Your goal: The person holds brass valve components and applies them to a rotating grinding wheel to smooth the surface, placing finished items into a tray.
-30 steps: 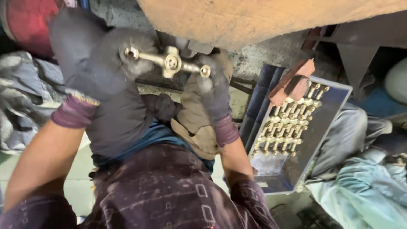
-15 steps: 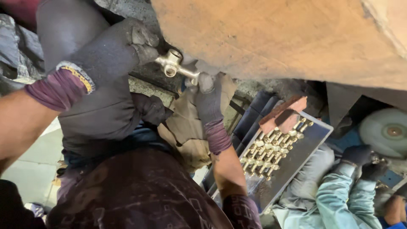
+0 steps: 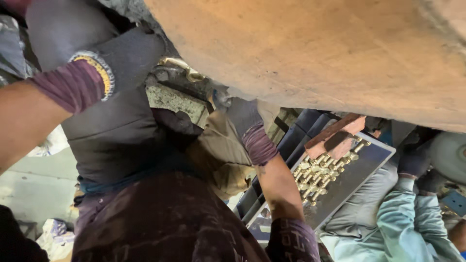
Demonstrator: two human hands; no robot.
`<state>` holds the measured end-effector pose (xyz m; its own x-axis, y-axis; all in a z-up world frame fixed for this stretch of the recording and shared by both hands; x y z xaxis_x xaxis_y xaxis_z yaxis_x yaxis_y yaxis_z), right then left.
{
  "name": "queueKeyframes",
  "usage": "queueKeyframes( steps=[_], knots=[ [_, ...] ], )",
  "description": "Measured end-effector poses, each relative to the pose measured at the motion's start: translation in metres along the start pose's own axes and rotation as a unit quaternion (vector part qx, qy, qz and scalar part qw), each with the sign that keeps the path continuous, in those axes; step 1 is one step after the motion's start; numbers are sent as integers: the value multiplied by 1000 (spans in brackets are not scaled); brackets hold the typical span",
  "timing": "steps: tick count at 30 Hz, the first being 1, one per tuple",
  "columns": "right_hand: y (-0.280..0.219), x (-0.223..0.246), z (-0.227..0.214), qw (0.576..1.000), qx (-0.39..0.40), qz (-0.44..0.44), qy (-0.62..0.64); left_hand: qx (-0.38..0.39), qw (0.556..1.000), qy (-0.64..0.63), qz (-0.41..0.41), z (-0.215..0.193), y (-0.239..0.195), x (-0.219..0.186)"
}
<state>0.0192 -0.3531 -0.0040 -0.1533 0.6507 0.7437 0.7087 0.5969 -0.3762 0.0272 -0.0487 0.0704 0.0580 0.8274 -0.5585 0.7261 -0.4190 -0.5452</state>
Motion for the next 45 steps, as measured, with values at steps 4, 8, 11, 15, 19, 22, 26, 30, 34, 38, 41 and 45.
queueKeyframes(
  steps=[4,8,11,15,19,22,26,30,34,38,41,45],
  knots=[
    [7,-4,-5,976,25,38,211,-11,999,27,38,3,13,7],
    [4,17,-11,992,45,78,90,-13,962,-269,43,-5,10,4],
    [-19,37,-16,938,58,188,284,-70,939,-336,18,-18,-17,-27],
    [-75,74,0,583,91,301,749,-150,935,-320,10,-13,-107,-74],
    [-124,107,8,543,167,326,756,-329,898,-70,284,-19,-154,-111],
    [-147,126,-24,892,-17,141,430,-324,886,-102,316,-14,-164,-126],
    [-170,170,-51,978,-182,-95,22,-286,907,-229,207,-15,-165,-131],
    [-181,162,-39,977,-134,-22,165,-212,852,-417,235,6,-160,-130],
    [-151,154,-52,969,-213,-122,7,-173,843,-485,156,13,-135,-106],
    [-98,132,-58,963,-225,-106,-102,-267,848,-402,217,0,-117,-84],
    [-60,124,-64,952,-269,-109,-96,-366,862,-254,241,-19,-92,-67],
    [-44,129,-64,966,-244,-86,6,-327,870,-303,211,-14,-66,-42]
  ],
)
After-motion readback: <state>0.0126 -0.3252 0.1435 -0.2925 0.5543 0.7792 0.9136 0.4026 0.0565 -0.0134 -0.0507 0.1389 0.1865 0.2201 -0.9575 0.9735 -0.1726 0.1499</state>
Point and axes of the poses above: each hand's wrist, its own y-axis towards the middle knuckle, its own z-axis out of the palm, x = y × z, the point moved 4 cm from there along y, towards the middle knuckle, and after that the axes turned 4 degrees about x, right-handed, at the moved point
